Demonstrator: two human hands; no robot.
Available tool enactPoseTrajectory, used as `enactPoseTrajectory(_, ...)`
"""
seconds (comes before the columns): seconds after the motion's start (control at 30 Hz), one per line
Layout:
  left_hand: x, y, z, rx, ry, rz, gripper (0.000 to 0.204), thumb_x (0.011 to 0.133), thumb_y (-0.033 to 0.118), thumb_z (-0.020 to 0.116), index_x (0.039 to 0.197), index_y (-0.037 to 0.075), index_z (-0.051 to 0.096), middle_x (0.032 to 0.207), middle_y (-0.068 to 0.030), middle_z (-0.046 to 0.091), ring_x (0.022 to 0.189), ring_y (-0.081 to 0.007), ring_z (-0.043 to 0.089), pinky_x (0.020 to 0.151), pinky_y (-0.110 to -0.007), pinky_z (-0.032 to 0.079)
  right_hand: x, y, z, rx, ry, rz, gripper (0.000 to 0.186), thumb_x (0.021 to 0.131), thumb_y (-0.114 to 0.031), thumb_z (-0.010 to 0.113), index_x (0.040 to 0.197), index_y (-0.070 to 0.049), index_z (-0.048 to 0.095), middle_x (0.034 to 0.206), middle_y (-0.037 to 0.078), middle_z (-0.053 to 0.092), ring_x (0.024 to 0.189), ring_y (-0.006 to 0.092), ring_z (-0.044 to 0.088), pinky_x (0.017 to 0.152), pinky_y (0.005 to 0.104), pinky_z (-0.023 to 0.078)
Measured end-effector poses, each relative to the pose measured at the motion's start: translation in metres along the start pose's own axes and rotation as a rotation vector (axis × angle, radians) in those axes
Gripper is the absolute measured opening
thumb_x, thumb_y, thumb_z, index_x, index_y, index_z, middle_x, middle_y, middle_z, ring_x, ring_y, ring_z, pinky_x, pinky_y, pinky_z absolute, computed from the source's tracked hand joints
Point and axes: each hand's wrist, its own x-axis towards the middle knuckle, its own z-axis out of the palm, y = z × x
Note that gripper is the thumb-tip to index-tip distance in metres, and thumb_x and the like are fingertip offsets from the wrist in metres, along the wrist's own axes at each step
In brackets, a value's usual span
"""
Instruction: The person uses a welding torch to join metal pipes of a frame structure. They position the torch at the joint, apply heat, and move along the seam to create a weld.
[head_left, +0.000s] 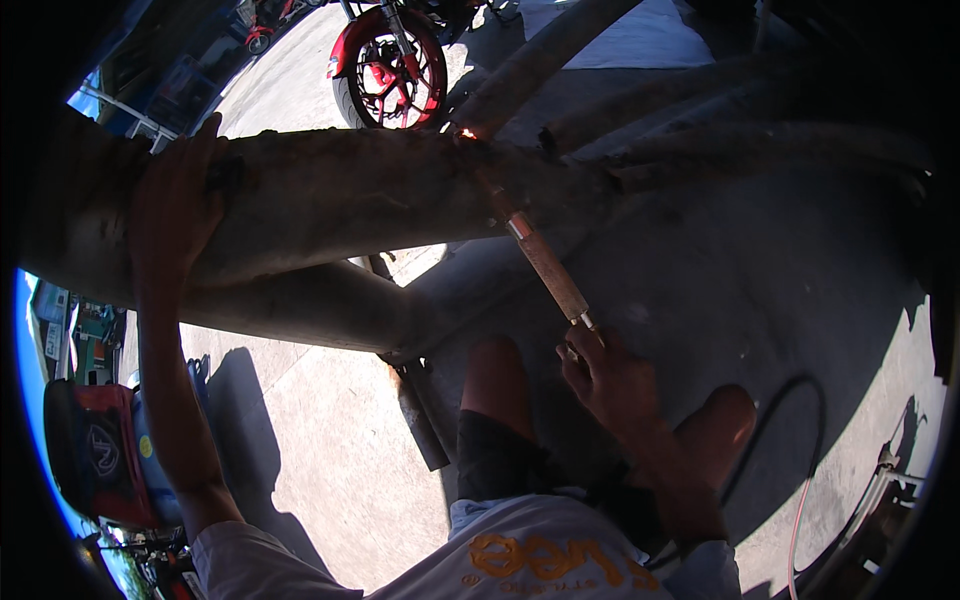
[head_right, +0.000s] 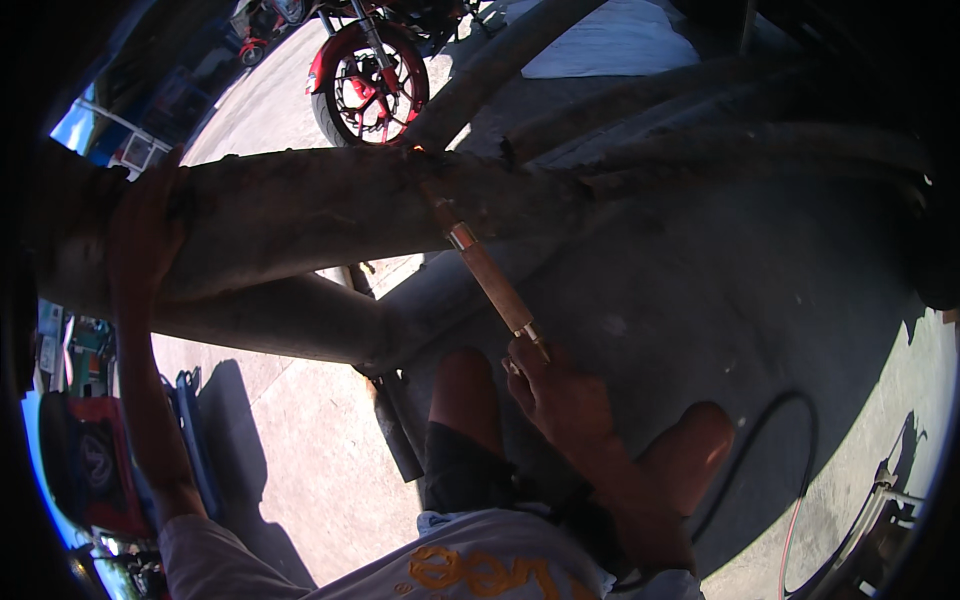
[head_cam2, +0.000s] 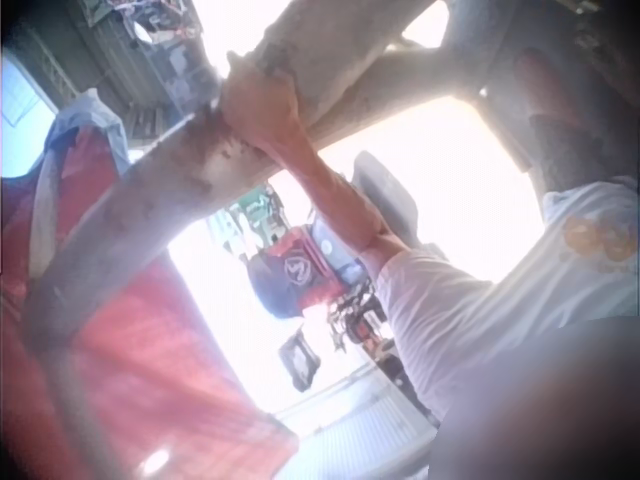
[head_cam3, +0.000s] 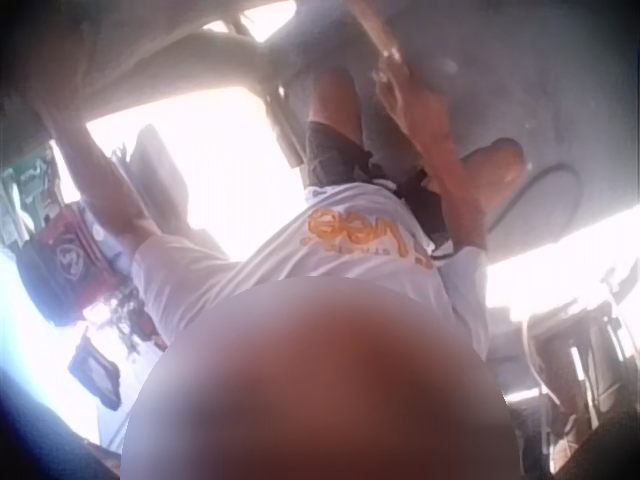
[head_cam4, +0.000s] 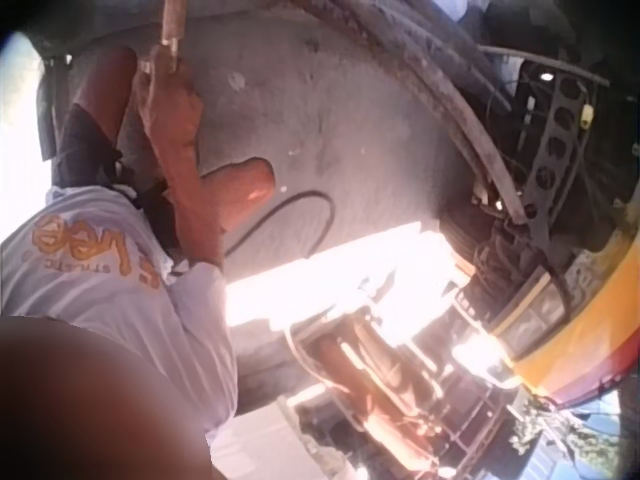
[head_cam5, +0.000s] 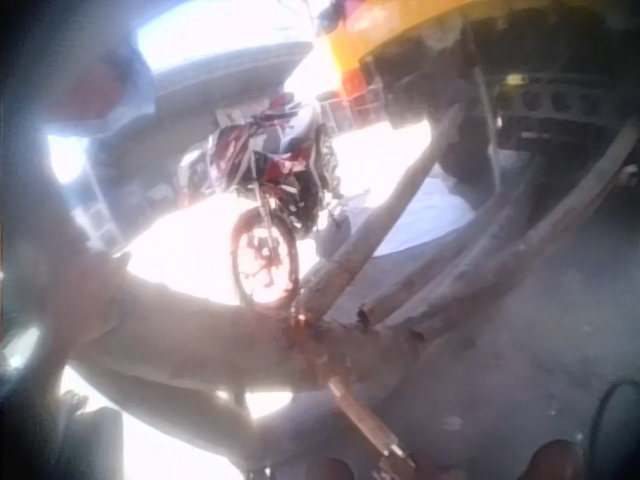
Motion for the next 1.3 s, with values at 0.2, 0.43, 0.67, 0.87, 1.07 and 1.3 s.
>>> enactPoseTrajectory(0.2, -0.001, -0.003, 0.001, -0.020, -0.051, -0.031, 0.075, 0.090, 0.002, 0.078, 0.161, 0.017, 0.057, 0.139, -0.0110, 0.075, 0.126, -0.0323, 0.073, 0.113, -0.049, 0.057, 0.003, 0.012, -0.005, -0.016, -0.004, -0.059, 0.032, 0.102, -0.031, 0.082, 0.124, -0.016, 0.065, 0.098, 0.008, 0.068, 0.065, 0.0279, 0.075, 0.054, 0.0417, 0.063)
enactPoseTrajectory(0.43, -0.002, -0.003, -0.002, -0.009, -0.064, -0.042, 0.075, 0.091, 0.001, 0.076, 0.161, 0.017, 0.057, 0.135, -0.0108, 0.076, 0.125, -0.0315, 0.074, 0.112, -0.047, 0.057, 0.003, 0.020, -0.005, -0.023, -0.002, -0.076, 0.030, 0.101, -0.032, 0.081, 0.125, -0.020, 0.067, 0.099, 0.009, 0.069, 0.063, 0.0269, 0.075, 0.053, 0.0413, 0.064)
enactPoseTrajectory(0.67, -0.003, -0.004, 0.000, -0.040, -0.045, -0.034, 0.074, 0.090, 0.000, 0.074, 0.161, 0.018, 0.057, 0.136, -0.0114, 0.076, 0.127, -0.0328, 0.073, 0.113, -0.048, 0.057, 0.003, 0.022, -0.005, -0.030, 0.022, -0.099, 0.032, 0.102, -0.031, 0.081, 0.123, -0.015, 0.065, 0.097, 0.007, 0.067, 0.066, 0.0263, 0.075, 0.053, 0.0414, 0.063)
enactPoseTrajectory(0.87, -0.004, -0.010, 0.006, -0.063, -0.011, -0.020, 0.075, 0.090, 0.001, 0.075, 0.160, 0.018, 0.058, 0.138, -0.0113, 0.075, 0.129, -0.0335, 0.072, 0.114, -0.048, 0.056, 0.004, 0.026, -0.003, 0.020, 0.034, -0.110, 0.033, 0.101, -0.027, 0.083, 0.124, -0.015, 0.063, 0.097, 0.007, 0.067, 0.067, 0.0262, 0.075, 0.053, 0.0416, 0.062)
enactPoseTrajectory(1.07, -0.001, -0.013, 0.008, -0.080, -0.020, -0.025, 0.071, 0.093, 0.002, 0.074, 0.160, 0.019, 0.058, 0.138, -0.0109, 0.076, 0.128, -0.0331, 0.073, 0.113, -0.048, 0.057, 0.005, 0.034, -0.001, 0.031, 0.075, -0.154, 0.036, 0.099, -0.024, 0.085, 0.125, -0.014, 0.061, 0.096, 0.007, 0.067, 0.068, 0.0263, 0.075, 0.053, 0.0418, 0.062)
enactPoseTrajectory(1.3, 0.000, -0.009, 0.007, -0.056, -0.010, -0.030, 0.068, 0.095, 0.002, 0.072, 0.160, 0.019, 0.059, 0.137, -0.0103, 0.077, 0.128, -0.0314, 0.073, 0.113, -0.047, 0.057, 0.008, 0.036, -0.003, 0.018, 0.055, -0.141, 0.033, 0.100, -0.026, 0.084, 0.123, -0.015, 0.062, 0.095, 0.006, 0.067, 0.068, 0.0264, 0.074, 0.054, 0.0416, 0.062)
